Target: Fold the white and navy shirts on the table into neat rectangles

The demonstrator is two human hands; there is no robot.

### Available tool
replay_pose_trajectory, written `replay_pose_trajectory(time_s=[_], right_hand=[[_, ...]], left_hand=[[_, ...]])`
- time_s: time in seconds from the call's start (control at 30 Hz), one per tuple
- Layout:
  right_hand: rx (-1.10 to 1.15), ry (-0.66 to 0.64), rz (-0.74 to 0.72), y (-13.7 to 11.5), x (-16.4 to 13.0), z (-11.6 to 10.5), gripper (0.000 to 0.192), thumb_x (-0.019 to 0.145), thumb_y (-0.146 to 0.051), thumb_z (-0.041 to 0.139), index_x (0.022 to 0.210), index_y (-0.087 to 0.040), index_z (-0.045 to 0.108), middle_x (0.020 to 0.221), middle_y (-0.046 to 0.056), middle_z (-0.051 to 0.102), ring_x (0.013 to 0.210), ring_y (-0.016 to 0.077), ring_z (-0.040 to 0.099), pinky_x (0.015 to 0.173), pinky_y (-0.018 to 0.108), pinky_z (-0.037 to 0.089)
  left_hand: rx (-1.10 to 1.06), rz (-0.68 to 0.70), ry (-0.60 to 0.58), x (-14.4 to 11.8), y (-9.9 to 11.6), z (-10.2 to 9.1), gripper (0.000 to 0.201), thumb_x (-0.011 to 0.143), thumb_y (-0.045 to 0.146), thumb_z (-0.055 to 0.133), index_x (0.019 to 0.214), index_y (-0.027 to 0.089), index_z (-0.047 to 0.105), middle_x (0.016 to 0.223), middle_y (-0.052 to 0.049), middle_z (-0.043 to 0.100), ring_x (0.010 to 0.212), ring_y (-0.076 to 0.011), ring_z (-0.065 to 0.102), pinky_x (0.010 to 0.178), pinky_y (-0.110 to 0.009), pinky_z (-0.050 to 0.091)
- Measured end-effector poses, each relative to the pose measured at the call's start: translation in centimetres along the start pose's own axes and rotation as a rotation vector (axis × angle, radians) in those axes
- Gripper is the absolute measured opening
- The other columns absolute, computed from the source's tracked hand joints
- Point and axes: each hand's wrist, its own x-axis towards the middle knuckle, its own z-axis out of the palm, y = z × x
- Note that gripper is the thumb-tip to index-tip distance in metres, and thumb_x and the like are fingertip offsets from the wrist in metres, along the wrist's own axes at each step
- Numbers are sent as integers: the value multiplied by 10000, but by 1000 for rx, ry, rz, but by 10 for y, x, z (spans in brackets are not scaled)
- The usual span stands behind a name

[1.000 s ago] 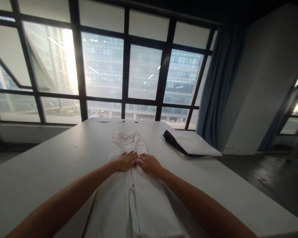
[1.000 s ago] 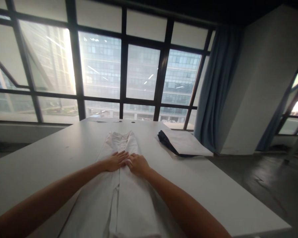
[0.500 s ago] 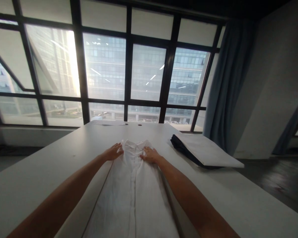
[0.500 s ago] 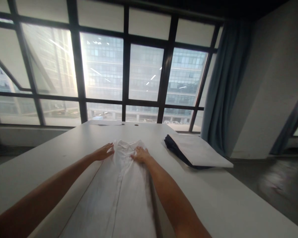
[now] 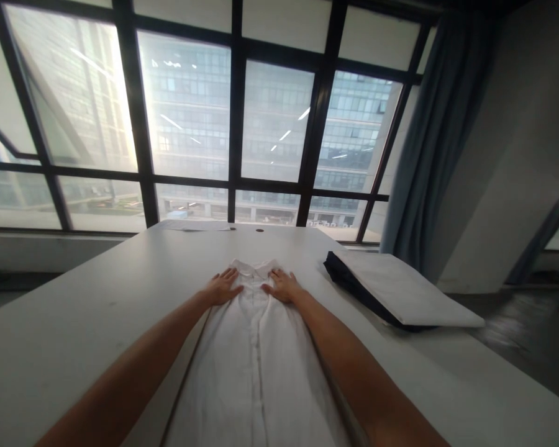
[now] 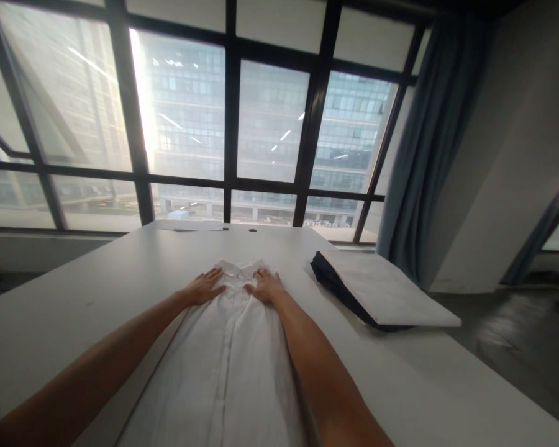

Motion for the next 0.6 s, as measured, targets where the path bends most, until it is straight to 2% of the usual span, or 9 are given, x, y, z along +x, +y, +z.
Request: replay_pose_trajectory(time_s=[0.1,0.17,0.27,0.37,0.4,0.53,0.6], right_hand=[[-79,121,27,-9,-1,-7,676,987,-568,267,1496,-132,352,1549,149,296,1449,297,168,1162,515,-13],[-77,171,40,-20,-12,-12,609,1005,-507,253,1467,-140,404,1520,151,353,1435,292,213,1163,507,5],[-23,65,-19,-34,-43,-16,612,994,-542,276,1459,-172,420,1534,133,334,1427,289,243,1157,530,89],[4,-63,-94,-39,-77,-14,693,967,-610,295,1517,-189,318,1581,112,224,1453,298,173,1151,561,107],[11,-81,-103,-39,-86,-13,711,965,-620,283,1532,-192,282,1591,105,190,1460,296,146,1151,567,101],[24,-90,-102,-35,-99,-4,721,969,-625,229,1550,-199,228,1606,84,118,1473,287,81,1150,575,79],[12,-83,-100,-34,-93,1,722,973,-619,212,1553,-190,218,1609,83,97,1474,285,64,1155,559,75]], left_hand=[[23,-69,-63,3,-6,-3,765,933,623,213,1534,150,238,1612,-135,126,1491,-262,121,1165,-509,160],[76,-114,-76,5,-11,-10,739,939,604,215,1528,159,259,1608,-140,138,1487,-268,139,1163,-534,140],[173,-179,-45,3,-14,-24,698,956,552,237,1509,132,306,1594,-163,185,1479,-278,172,1168,-536,109],[209,-201,32,-8,-7,-35,670,972,504,224,1491,96,336,1582,-180,222,1470,-295,198,1166,-532,123],[185,-206,25,-15,-3,-35,686,971,519,209,1490,88,336,1577,-187,234,1466,-301,209,1162,-528,146],[39,-191,-141,-48,16,-20,849,917,666,191,1507,63,288,1571,-216,223,1464,-316,208,1142,-501,228],[19,-170,-142,-61,23,-7,866,913,675,179,1521,62,249,1584,-206,168,1478,-309,152,1148,-494,214]])
